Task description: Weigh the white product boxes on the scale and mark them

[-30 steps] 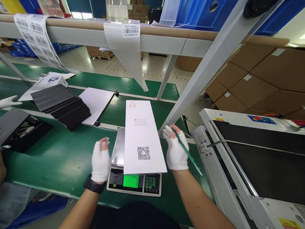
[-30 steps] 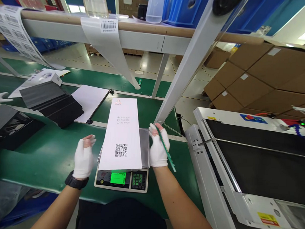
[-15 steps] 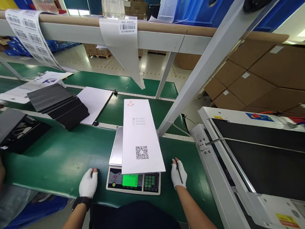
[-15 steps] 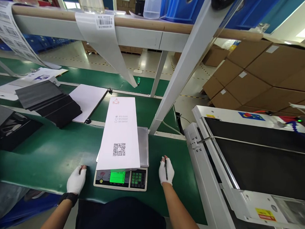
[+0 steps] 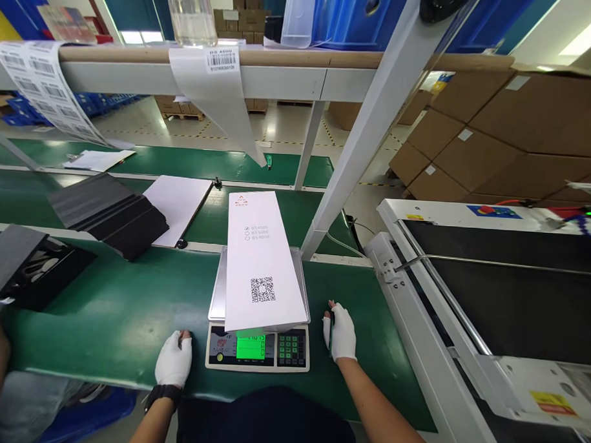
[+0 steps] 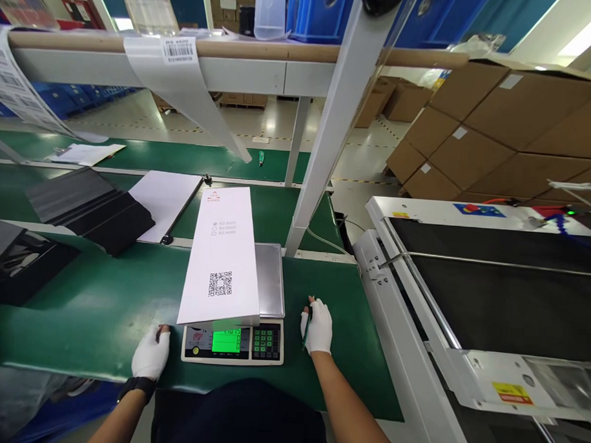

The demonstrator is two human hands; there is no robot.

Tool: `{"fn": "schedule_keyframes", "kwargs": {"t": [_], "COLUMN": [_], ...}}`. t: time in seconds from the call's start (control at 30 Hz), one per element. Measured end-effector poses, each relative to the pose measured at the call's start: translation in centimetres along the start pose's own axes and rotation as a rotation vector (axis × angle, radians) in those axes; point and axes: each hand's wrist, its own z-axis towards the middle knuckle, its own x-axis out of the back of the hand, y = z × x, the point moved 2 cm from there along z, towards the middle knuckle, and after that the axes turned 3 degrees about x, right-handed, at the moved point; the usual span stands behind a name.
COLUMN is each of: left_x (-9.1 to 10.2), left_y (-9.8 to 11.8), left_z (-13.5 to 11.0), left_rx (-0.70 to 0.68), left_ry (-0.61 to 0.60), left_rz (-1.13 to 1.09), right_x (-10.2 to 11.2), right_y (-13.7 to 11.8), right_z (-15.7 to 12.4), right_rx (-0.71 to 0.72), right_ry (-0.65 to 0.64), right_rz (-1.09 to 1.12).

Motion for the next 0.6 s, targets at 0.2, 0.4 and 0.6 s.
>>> {"fn": "schedule_keyframes", "kwargs": {"t": [0.2, 0.4, 0.6], "left_x": [0.0, 0.2, 1.9], "left_y": [0.1, 0.2, 1.6], "left_z": [-0.3, -0.2, 0.6], "left_rx": [-0.009, 0.045, 0.066], "left_ry": [-0.003, -0.006, -0.043], "left_rz": [-0.026, -0.090, -0.261], "right_x": [0.5, 2.3, 5.2], "right_y": [-0.6, -1.9, -5.7], "right_z": [0.3, 2.0, 7.2], "right_rx": [-0.039, -0.231, -0.316], "right_ry": [0.027, -0.068, -0.118], "right_rz": [0.060, 0.206, 0.260]}}
